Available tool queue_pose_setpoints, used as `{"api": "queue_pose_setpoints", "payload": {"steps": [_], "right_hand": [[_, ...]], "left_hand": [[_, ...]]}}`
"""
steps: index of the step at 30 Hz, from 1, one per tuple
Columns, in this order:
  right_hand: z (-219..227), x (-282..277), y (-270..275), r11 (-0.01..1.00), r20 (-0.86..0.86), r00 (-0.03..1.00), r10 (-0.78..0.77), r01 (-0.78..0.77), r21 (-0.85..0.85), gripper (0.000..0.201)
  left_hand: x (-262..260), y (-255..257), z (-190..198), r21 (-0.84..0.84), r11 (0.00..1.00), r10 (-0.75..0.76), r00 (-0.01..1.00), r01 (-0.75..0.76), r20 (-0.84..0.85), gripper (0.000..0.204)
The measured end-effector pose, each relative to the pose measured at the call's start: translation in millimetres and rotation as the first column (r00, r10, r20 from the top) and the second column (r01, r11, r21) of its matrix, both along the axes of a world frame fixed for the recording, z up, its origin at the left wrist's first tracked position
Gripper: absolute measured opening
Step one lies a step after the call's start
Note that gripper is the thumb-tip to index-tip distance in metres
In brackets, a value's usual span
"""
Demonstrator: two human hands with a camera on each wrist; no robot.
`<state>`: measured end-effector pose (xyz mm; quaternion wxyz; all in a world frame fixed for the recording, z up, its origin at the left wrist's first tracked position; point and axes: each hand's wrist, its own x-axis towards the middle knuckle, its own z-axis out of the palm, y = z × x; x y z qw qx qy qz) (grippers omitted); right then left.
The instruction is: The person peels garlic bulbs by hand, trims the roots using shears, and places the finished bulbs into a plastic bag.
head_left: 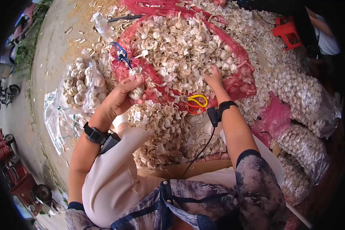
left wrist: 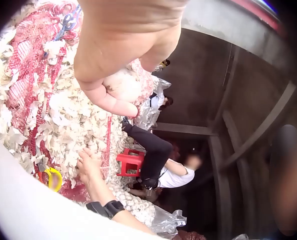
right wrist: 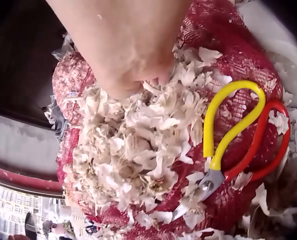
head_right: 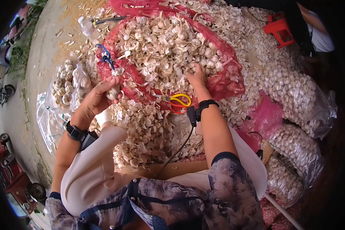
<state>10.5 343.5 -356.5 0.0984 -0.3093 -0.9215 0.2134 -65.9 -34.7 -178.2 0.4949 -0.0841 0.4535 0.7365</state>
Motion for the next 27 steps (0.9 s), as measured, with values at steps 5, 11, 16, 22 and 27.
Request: {"api": "queue_pose_setpoints", "payload": {"steps": [5,11,16,22,27], "right_hand": [[9,-4,-22,0.954,0.298,0.908,0.295,-0.260,-0.153,0.045],[31,-7,-45,0.979,0.453,0.872,0.183,-0.120,-0.163,0.049],[53,-11,-52,0.631,0.042,0.999,0.006,0.029,-0.775,0.044],[101,-13,-144,0.076,-0.243,0.963,0.116,-0.252,-0.965,0.033],[137,-7,-191,0.267,-0.349,0.885,0.307,-0.432,-0.861,0.023]], "left_hand": [[2,6,-15,-0.008,0.995,-0.101,0.995,0.101,0.008,0.014],[4,13,-16,-0.071,0.995,-0.070,0.997,0.072,0.027,0.010],[3,7,-26,-0.083,0.994,-0.078,0.997,0.078,-0.002,0.011],[9,12,-23,-0.235,0.963,-0.172,0.972,0.131,-0.159,0.052],[13,6,-33,-0.272,0.957,-0.180,0.945,0.103,-0.275,0.082]]}}
